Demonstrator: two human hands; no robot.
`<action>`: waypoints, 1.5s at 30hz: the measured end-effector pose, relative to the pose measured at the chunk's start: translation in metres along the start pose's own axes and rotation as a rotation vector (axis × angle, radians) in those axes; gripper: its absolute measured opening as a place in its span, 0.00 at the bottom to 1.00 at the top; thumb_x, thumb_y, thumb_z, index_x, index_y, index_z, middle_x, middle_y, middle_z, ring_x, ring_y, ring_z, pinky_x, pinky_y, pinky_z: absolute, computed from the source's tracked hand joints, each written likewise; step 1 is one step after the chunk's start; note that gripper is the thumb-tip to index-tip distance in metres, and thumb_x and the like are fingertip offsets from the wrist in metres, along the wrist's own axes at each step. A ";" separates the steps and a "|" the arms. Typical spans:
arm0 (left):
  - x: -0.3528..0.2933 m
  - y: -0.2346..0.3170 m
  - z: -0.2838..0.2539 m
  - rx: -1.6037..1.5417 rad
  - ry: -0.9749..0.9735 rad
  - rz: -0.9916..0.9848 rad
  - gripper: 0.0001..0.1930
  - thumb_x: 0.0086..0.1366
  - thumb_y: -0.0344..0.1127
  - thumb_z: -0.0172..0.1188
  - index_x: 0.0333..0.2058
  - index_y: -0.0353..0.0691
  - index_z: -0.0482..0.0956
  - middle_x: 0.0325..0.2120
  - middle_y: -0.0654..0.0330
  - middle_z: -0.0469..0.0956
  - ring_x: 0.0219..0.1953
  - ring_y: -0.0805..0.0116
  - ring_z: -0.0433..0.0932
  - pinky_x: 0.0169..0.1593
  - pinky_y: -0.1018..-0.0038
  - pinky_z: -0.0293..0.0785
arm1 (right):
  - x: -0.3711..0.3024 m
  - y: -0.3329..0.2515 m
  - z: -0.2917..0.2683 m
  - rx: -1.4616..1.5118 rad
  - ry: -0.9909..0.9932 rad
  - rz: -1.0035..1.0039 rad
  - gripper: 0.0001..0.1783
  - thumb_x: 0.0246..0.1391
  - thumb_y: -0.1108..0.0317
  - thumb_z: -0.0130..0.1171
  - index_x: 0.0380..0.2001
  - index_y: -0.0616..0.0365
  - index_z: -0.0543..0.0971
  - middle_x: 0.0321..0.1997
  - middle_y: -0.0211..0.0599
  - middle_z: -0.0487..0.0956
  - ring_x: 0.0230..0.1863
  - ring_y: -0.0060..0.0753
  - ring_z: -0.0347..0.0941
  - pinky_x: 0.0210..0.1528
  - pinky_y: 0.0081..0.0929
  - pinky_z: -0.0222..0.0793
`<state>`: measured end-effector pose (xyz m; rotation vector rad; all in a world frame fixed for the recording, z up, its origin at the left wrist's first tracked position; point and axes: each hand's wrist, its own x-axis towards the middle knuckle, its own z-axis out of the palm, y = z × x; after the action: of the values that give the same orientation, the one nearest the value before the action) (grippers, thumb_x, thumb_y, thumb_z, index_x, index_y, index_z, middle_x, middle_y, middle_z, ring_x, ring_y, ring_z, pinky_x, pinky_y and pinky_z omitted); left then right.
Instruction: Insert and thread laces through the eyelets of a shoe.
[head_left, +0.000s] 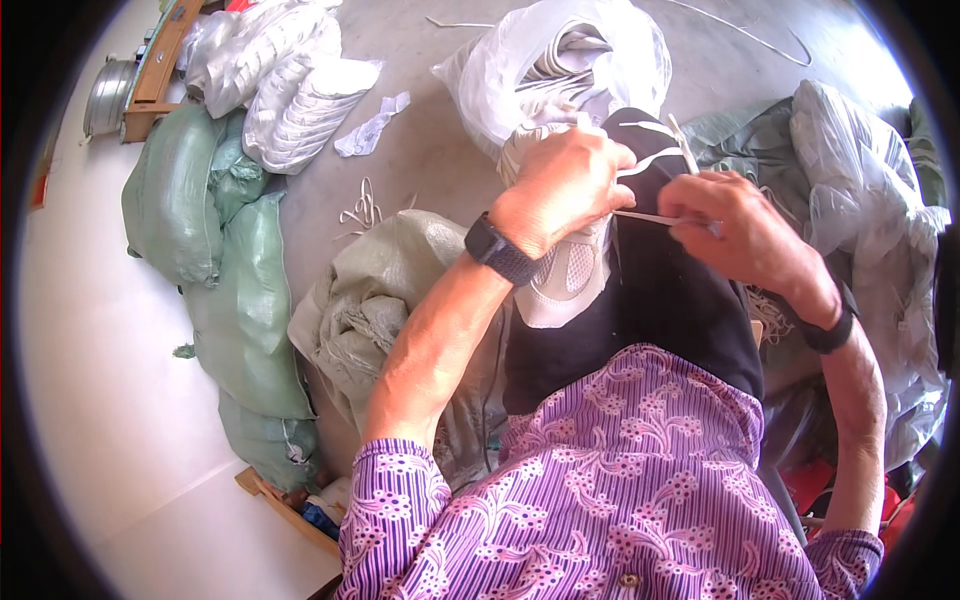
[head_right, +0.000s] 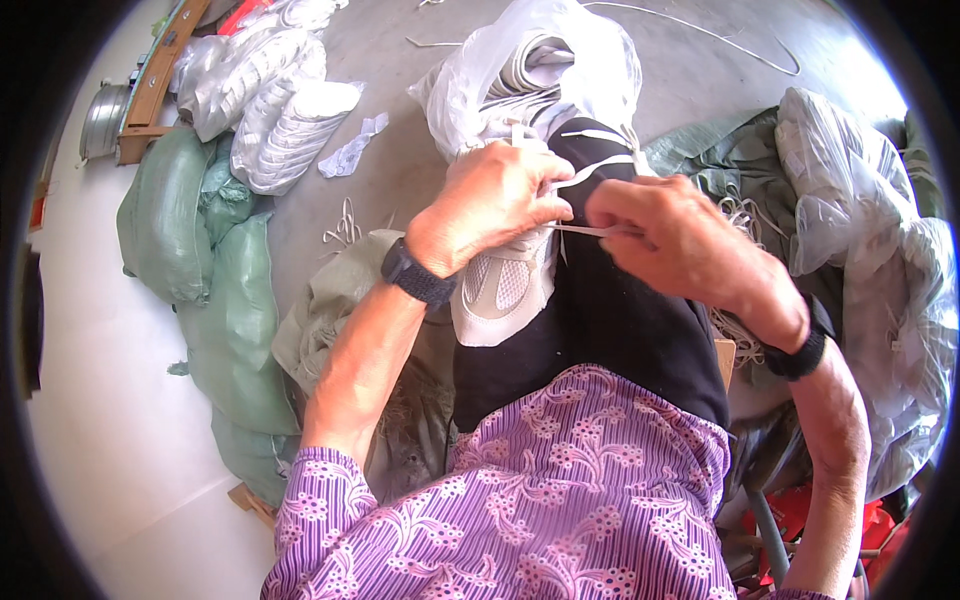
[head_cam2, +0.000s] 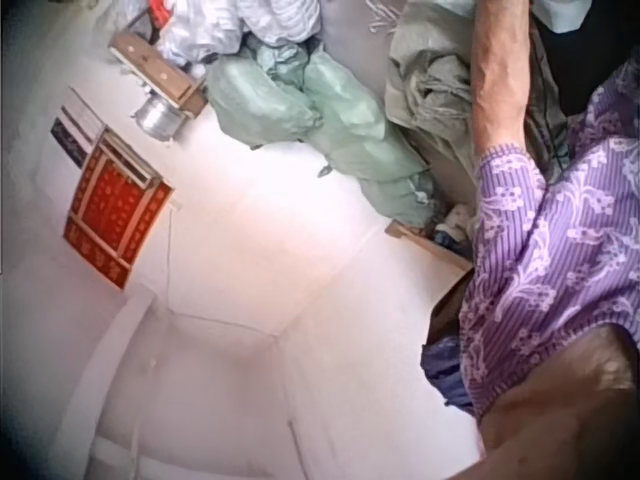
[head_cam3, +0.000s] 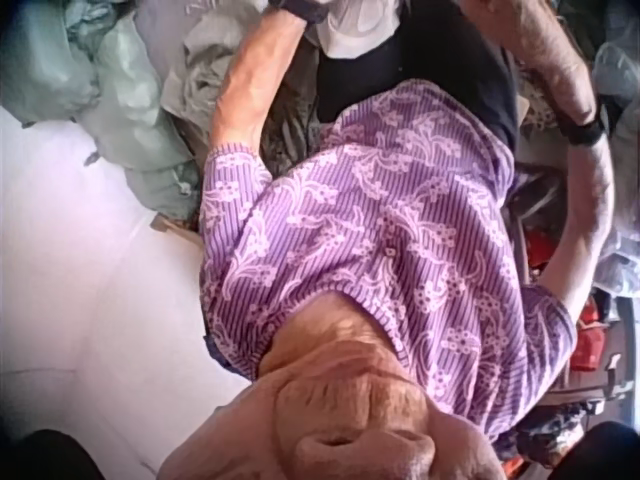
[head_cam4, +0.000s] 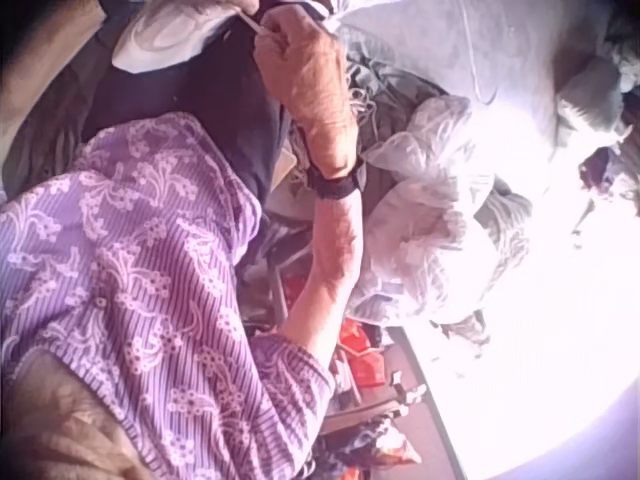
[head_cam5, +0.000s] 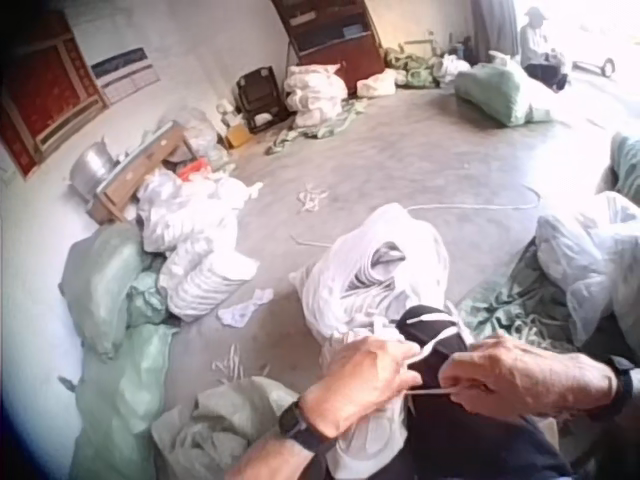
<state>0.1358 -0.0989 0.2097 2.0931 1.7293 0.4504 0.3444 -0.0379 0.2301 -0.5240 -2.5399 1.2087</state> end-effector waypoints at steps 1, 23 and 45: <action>0.002 -0.003 0.006 0.056 0.047 0.068 0.12 0.50 0.40 0.66 0.33 0.42 0.81 0.26 0.56 0.79 0.32 0.57 0.79 0.37 0.66 0.73 | -0.008 0.003 -0.007 -0.076 0.017 0.009 0.07 0.43 0.74 0.56 0.28 0.61 0.72 0.20 0.41 0.72 0.25 0.45 0.71 0.29 0.35 0.67; -0.093 -0.070 -0.105 -1.800 0.694 -0.010 0.13 0.67 0.44 0.52 0.41 0.43 0.78 0.13 0.73 0.55 0.14 0.80 0.50 0.23 0.78 0.49 | -0.392 0.197 -0.117 -0.209 0.528 1.110 0.11 0.57 0.60 0.54 0.29 0.55 0.76 0.16 0.26 0.66 0.19 0.20 0.62 0.25 0.25 0.60; -0.338 -0.066 -0.268 -1.177 1.432 -0.332 0.07 0.68 0.31 0.45 0.37 0.32 0.68 0.22 0.63 0.66 0.17 0.74 0.55 0.23 0.75 0.53 | 0.012 0.020 0.042 -0.098 0.168 -0.142 0.12 0.51 0.75 0.53 0.41 0.62 0.72 0.26 0.48 0.76 0.30 0.52 0.75 0.33 0.41 0.70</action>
<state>-0.1127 -0.3958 0.4119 0.4487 1.4696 2.4255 0.3212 -0.0502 0.1901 -0.4386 -2.4565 0.9539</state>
